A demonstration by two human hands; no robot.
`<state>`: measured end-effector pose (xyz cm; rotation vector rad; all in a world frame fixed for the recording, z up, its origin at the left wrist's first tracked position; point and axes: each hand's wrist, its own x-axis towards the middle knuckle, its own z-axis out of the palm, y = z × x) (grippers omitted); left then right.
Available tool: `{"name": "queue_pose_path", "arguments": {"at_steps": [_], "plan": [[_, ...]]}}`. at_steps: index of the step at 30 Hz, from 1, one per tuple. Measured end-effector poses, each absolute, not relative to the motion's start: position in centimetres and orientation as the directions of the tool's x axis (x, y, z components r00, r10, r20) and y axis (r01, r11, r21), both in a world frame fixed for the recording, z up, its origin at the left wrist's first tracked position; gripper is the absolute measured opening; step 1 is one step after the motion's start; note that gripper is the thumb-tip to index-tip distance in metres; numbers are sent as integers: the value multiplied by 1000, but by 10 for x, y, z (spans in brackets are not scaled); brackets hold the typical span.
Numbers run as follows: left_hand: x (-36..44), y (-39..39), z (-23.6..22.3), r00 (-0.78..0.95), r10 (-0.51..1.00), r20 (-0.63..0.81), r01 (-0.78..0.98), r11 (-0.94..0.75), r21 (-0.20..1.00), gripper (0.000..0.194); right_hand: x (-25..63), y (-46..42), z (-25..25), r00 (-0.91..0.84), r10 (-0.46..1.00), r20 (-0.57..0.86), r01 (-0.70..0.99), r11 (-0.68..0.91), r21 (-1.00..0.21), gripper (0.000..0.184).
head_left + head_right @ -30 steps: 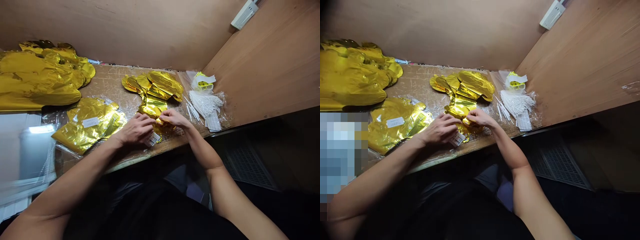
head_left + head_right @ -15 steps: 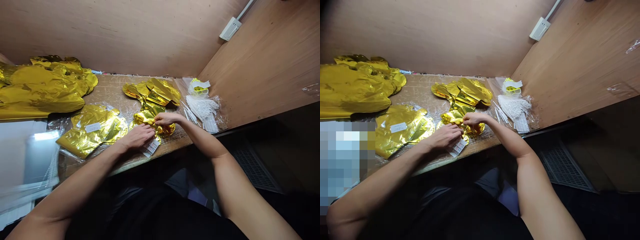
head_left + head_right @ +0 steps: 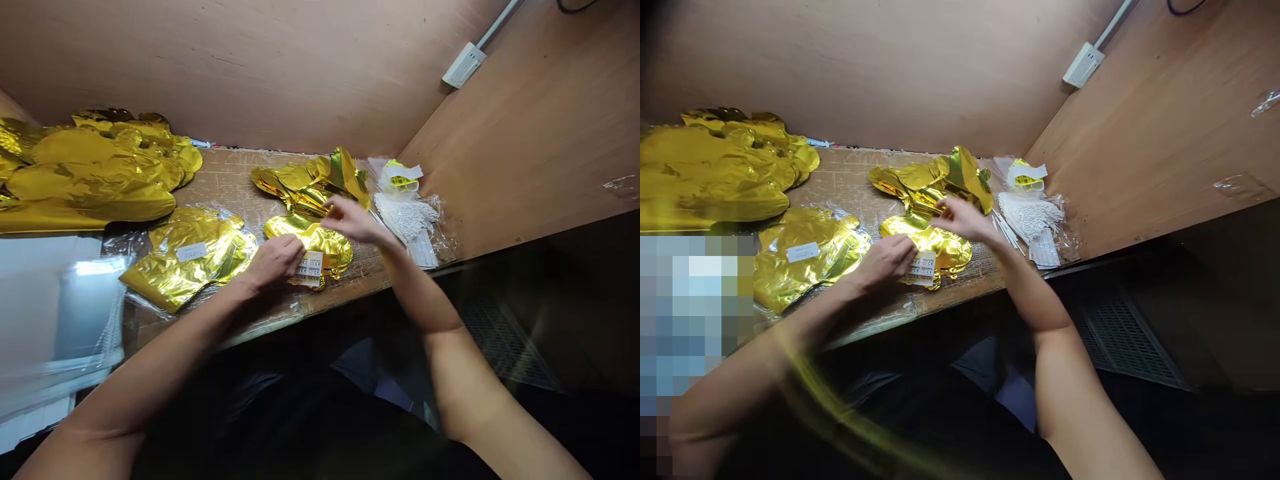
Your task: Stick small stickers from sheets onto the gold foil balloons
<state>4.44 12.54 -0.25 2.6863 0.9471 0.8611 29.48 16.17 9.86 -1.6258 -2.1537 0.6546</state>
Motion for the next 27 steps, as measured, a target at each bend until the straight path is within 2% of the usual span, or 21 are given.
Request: {"name": "queue_pose_path", "arguments": {"at_steps": [1,3,4,6,8,10,15,21,24,27], "plan": [[42,128,-2,601,650,465,524,-760,385,34,284,141,78,-421,901,-103,639,213,-739,49],[35,134,0,596,696,400,480,-708,518,29,269,108,44,-472,869,-147,411,69,-909,54],[30,138,1,621,708,337,444,-671,594,26,266,96,32,-449,880,-153,328,3,-945,54],[20,145,4,683,708,180,378,-553,742,35,268,81,20,-373,914,-160,231,-76,-970,54],[13,150,11,714,699,50,324,-393,860,42,276,76,21,-330,929,-169,212,-102,-972,52],[9,150,20,732,680,-29,272,-253,928,40,283,74,27,-295,944,-148,266,-68,-962,44],[14,145,32,736,675,-58,215,-152,965,40,283,71,34,-211,977,-16,435,80,-897,52],[9,151,20,698,716,-16,195,-169,966,40,273,70,26,-170,979,-116,295,-62,-954,56],[8,155,13,675,737,-33,191,-132,973,42,271,69,28,-191,979,-75,264,-22,-964,49],[13,155,7,510,856,-80,133,13,991,41,266,68,29,-116,993,-18,223,9,-975,43]]}}
